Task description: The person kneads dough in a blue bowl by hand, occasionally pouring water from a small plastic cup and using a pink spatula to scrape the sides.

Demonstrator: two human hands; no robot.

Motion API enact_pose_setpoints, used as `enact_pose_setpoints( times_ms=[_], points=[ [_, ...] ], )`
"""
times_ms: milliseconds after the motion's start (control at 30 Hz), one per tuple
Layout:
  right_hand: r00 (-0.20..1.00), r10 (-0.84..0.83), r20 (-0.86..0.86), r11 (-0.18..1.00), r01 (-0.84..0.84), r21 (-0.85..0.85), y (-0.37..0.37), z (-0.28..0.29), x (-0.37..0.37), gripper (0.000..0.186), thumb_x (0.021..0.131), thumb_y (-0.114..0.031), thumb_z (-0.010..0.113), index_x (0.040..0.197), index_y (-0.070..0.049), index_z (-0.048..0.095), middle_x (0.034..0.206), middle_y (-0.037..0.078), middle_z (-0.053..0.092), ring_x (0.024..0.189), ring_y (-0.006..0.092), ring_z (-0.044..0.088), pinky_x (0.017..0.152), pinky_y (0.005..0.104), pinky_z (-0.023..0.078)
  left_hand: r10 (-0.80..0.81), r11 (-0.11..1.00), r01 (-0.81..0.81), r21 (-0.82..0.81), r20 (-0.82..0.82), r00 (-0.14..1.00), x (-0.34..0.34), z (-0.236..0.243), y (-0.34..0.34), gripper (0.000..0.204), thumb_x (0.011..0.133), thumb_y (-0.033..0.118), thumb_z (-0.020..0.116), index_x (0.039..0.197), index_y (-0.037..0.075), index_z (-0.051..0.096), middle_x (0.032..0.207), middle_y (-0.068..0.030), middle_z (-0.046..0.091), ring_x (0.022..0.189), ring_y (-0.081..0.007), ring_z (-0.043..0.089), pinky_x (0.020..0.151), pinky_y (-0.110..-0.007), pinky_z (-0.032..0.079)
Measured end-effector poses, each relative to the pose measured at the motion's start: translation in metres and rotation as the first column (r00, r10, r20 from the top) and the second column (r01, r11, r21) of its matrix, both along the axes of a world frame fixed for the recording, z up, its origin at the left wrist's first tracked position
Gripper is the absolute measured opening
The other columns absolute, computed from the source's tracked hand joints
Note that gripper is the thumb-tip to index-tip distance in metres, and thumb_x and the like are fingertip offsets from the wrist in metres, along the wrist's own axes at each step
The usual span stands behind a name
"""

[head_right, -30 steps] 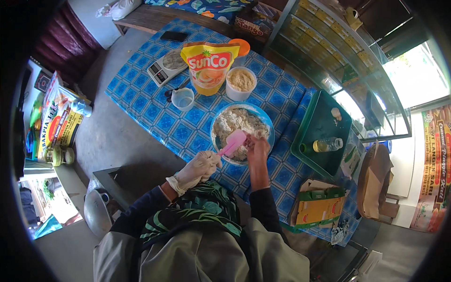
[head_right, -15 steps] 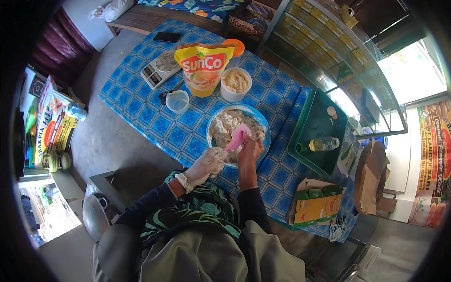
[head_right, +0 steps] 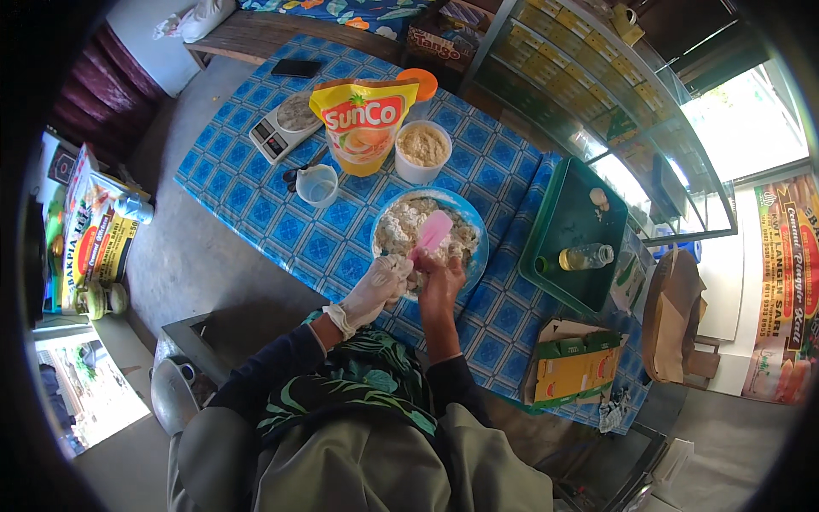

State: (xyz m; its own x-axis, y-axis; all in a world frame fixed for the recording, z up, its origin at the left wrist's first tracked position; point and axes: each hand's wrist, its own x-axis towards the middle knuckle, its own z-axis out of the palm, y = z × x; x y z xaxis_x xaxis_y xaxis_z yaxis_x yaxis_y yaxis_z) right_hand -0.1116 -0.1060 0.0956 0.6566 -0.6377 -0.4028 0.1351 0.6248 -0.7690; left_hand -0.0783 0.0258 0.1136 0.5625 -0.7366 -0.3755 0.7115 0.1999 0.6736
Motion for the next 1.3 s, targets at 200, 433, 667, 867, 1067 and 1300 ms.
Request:
enact_pose_setpoints(
  times_ms=[200,433,667,867,1067,1300],
  points=[
    [0.998,0.042,0.043,0.994,-0.046,0.102,0.001,-0.011,-0.004,0.068,0.075,0.012,0.067,0.134,0.006,0.034,0.105,0.018,0.061,0.09,0.0294,0.067,0.08,0.0395,0.057,-0.042,0.997,0.033,0.075,0.114,0.993,0.005,0.002,-0.002,0.018,0.094,0.023,0.056,0.082,0.01,0.052,0.062,0.008,0.04,0.048,-0.0023,0.031,0.042,-0.022,0.022],
    [0.999,0.034,-0.009,0.999,-0.034,-0.041,-0.038,-0.053,0.006,0.046,0.078,0.013,0.063,0.121,0.008,0.047,0.101,0.02,0.06,0.091,0.0308,0.065,0.08,0.0398,0.056,-0.125,0.987,0.099,0.126,0.216,0.968,-0.001,0.008,0.003,0.011,0.089,0.014,0.057,0.081,0.007,0.054,0.062,0.0048,0.042,0.049,-0.0041,0.036,0.042,-0.024,0.026],
    [0.991,-0.113,-0.072,0.978,0.124,0.168,-0.063,-0.067,0.023,0.024,0.086,0.001,0.063,0.11,0.005,0.059,0.099,0.016,0.065,0.088,0.0289,0.065,0.078,0.0397,0.054,-0.216,0.972,0.087,0.219,0.675,0.705,-0.002,-0.009,0.019,0.011,0.087,0.007,0.054,0.08,0.0,0.058,0.081,-0.0025,0.05,0.064,-0.0062,0.047,0.048,-0.025,0.033],
    [0.995,-0.097,0.032,0.993,0.094,0.07,-0.052,-0.053,0.006,0.016,0.091,-0.005,0.056,0.104,0.003,0.055,0.095,0.016,0.065,0.086,0.0282,0.065,0.071,0.0399,0.052,-0.085,0.989,0.013,0.15,0.485,0.87,-0.005,-0.007,0.027,0.012,0.089,0.008,0.055,0.08,0.001,0.058,0.072,0.0017,0.045,0.053,-0.0048,0.04,0.042,-0.023,0.029],
    [0.992,0.125,-0.012,0.965,-0.124,-0.231,0.006,-0.027,-0.006,0.021,0.089,-0.005,0.061,0.106,0.006,0.056,0.09,0.016,0.064,0.086,0.0229,0.063,0.072,0.0337,0.052,-0.026,0.998,0.002,0.062,0.392,0.92,0.0,-0.008,0.005,0.018,0.093,0.019,0.057,0.083,0.005,0.057,0.064,0.0049,0.042,0.048,-0.0033,0.036,0.04,-0.022,0.026],
    [0.98,-0.116,-0.161,0.889,0.03,-0.456,-0.02,-0.029,0.017,0.013,0.084,-0.001,0.067,0.096,0.004,0.062,0.087,0.012,0.062,0.074,0.02,0.064,0.067,0.0324,0.054,0.006,0.996,-0.059,0.066,0.616,0.788,-0.004,0.002,0.03,0.017,0.093,0.021,0.055,0.086,0.005,0.058,0.065,0.0022,0.047,0.051,-0.0061,0.042,0.043,-0.023,0.031]
  ],
)
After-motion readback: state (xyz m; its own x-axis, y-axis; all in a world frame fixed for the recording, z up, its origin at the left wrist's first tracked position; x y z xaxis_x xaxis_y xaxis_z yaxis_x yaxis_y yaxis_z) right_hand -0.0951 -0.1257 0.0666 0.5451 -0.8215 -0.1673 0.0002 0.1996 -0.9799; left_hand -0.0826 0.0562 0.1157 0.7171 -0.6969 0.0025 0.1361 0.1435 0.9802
